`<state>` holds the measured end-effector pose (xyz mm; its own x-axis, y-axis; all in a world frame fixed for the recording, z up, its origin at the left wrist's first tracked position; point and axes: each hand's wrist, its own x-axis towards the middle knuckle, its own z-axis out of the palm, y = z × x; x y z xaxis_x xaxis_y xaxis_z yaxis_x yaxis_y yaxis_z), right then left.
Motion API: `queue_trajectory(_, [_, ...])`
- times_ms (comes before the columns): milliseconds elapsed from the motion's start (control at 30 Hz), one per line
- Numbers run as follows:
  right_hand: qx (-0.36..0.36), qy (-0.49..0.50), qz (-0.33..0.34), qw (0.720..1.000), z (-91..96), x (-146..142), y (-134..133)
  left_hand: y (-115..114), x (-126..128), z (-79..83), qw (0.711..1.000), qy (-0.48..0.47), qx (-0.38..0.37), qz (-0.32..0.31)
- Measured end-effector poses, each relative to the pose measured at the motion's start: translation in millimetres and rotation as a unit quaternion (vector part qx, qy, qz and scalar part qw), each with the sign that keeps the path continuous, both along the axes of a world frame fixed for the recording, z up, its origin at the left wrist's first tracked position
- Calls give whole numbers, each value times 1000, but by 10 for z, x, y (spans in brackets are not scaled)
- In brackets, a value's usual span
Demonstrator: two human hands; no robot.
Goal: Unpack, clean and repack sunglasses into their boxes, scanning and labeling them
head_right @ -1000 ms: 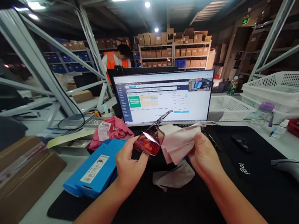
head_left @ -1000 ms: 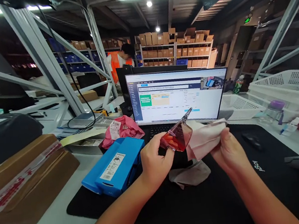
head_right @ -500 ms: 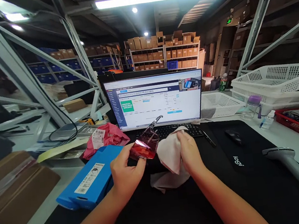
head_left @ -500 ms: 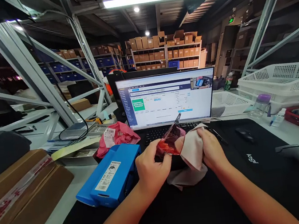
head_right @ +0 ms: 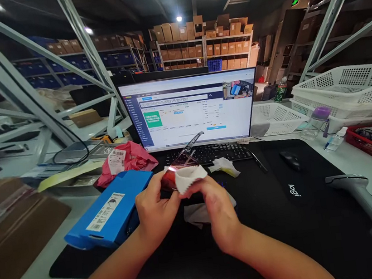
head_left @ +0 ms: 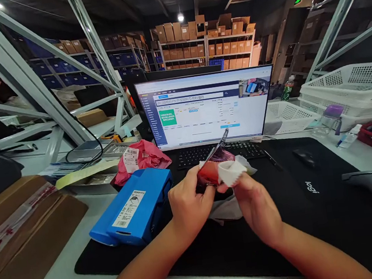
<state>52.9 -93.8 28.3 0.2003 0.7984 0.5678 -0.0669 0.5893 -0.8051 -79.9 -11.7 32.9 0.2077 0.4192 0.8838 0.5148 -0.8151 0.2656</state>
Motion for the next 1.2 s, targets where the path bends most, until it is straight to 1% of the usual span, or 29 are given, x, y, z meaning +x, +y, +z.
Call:
queue_trajectory(100, [-42,45,-74,995,0,108,102,-25,28,-17,999,15,39,14])
queue_trajectory(200, [-37,76,-149,985,36,96,124,-47,72,-46,997,23,74,10])
queue_trajectory(300, [-31,127,-155,979,93,60,114,-64,103,-81,994,29,109,-8])
queue_trajectory(400, [-27,143,-137,980,116,56,119,-66,115,-105,994,29,105,-12])
queue_trajectory(500, [-26,101,-136,985,59,30,133,-47,101,-106,995,22,92,-12])
queue_trajectory(567, [-11,35,-173,984,-13,-9,144,-32,78,-95,996,20,80,-26])
queue_trajectory(600, [15,-9,-202,979,-48,-29,152,-25,65,-89,997,20,67,-38])
queue_trajectory(667, [84,-96,-252,959,-95,-49,171,-15,43,-78,998,20,32,-60])
queue_trajectory(700, [110,-129,-265,949,-102,-46,180,-11,36,-76,997,19,16,-66])
queue_trajectory(733, [120,-152,-267,944,-99,-37,190,-6,31,-75,997,17,4,-69])
queue_trajectory(800, [102,-162,-250,949,-72,-8,203,6,32,-80,997,15,-7,-70])
queue_trajectory(867, [69,-142,-229,961,-43,14,209,22,39,-90,997,15,-16,-71])
queue_trajectory(1033, [33,-96,-175,979,-12,59,200,23,77,-106,995,4,-56,-82])
queue_trajectory(1100, [-7,-38,-141,989,29,118,192,-11,106,-111,995,6,-52,-83])
queue_trajectory(1167, [-51,76,-91,992,109,195,187,-52,143,-125,995,9,-39,-95])
queue_trajectory(1200, [-71,138,-63,986,156,229,189,-68,162,-135,994,10,-30,-104])
